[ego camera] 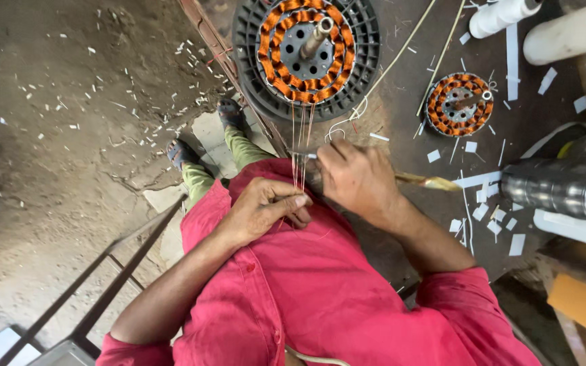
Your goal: The person assembles a motor stator by inserting copper wire ends into slots, tying them with white string, and trimming excess wire with scissors. They handle multiple stator components and use a wooden stick to adjust the wires.
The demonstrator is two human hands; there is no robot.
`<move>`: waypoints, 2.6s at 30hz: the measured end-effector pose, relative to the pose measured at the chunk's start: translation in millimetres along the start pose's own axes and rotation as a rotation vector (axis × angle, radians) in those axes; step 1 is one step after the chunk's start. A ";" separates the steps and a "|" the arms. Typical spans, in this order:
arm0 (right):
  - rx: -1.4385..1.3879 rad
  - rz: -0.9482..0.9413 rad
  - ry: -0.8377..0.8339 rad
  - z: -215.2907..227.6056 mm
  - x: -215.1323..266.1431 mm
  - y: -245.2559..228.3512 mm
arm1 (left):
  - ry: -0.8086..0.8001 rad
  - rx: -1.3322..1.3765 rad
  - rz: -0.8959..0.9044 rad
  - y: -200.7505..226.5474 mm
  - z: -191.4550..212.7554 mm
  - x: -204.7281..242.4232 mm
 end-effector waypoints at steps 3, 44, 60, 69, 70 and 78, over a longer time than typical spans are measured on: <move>-0.062 0.099 -0.006 -4.5 -3.3 -7.6 | 0.012 0.065 0.007 -1.1 2.9 0.5; -0.479 -0.265 -0.446 -95.0 8.8 25.6 | 0.104 -0.360 0.046 138.9 5.1 6.3; -0.776 -0.550 -0.163 -95.4 38.9 110.6 | 0.028 -0.723 -0.174 225.0 2.8 -422.5; -0.587 -0.587 -0.282 -83.1 64.8 121.1 | -0.008 -0.851 -0.175 244.7 21.4 -411.4; -0.571 -0.626 -0.309 -79.7 70.4 124.9 | -0.044 -0.819 -0.241 260.7 13.0 -394.9; -0.253 -0.847 -0.242 -40.8 109.9 149.6 | 0.274 -1.000 -0.479 333.3 46.5 -144.8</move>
Point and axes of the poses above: each hand's wrist, its own x-axis away from the middle knuckle, its own z-axis out of the back of the hand, y = z × x, the point moved 6 cm from there along -x, towards the middle knuckle
